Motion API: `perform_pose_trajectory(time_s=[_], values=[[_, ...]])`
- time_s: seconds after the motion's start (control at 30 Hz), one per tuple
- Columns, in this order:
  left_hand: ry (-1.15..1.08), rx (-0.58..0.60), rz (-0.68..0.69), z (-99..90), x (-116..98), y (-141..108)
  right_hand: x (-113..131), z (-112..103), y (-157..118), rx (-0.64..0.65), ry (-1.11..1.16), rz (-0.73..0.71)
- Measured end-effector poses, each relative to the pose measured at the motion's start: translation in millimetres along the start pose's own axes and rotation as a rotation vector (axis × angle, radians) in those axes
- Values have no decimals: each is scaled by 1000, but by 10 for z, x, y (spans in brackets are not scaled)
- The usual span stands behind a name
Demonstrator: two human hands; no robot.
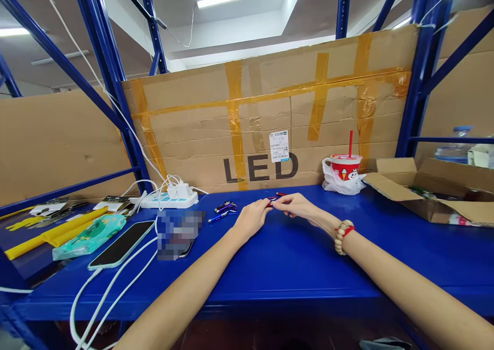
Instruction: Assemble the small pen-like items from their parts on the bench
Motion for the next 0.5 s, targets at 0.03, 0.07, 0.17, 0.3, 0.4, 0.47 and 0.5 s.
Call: perform_pose_trajectory(time_s=[0.03, 0.07, 0.17, 0.3, 0.4, 0.47, 0.5], values=[[20, -5, 15, -4, -15, 1, -44, 23, -10, 24, 21, 49], [35, -7, 26, -6, -25, 3, -82, 42, -16, 40, 43, 87], [81, -10, 44, -4, -31, 21, -167, 81, -6, 52, 137, 152], [70, -62, 46, -54, -15, 49, -201, 140, 35, 50, 310, 171], [6, -74, 9, -75, 23, 61, -156, 111, 36, -3, 313, 151], [-29, -61, -33, -68, 57, 65, -100, 65, 20, -45, 244, 125], [-42, -55, -57, -64, 76, 66, -67, 34, 12, -70, 206, 107]])
Point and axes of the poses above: each hand's wrist, its own y-axis towards the middle knuckle, its own z-axis out of the palm, x = y × z, the point moved 10 cm from there along y, towards the middle knuckle, and after that the axes turned 6 degrees about -y, right-handed, at the moved point
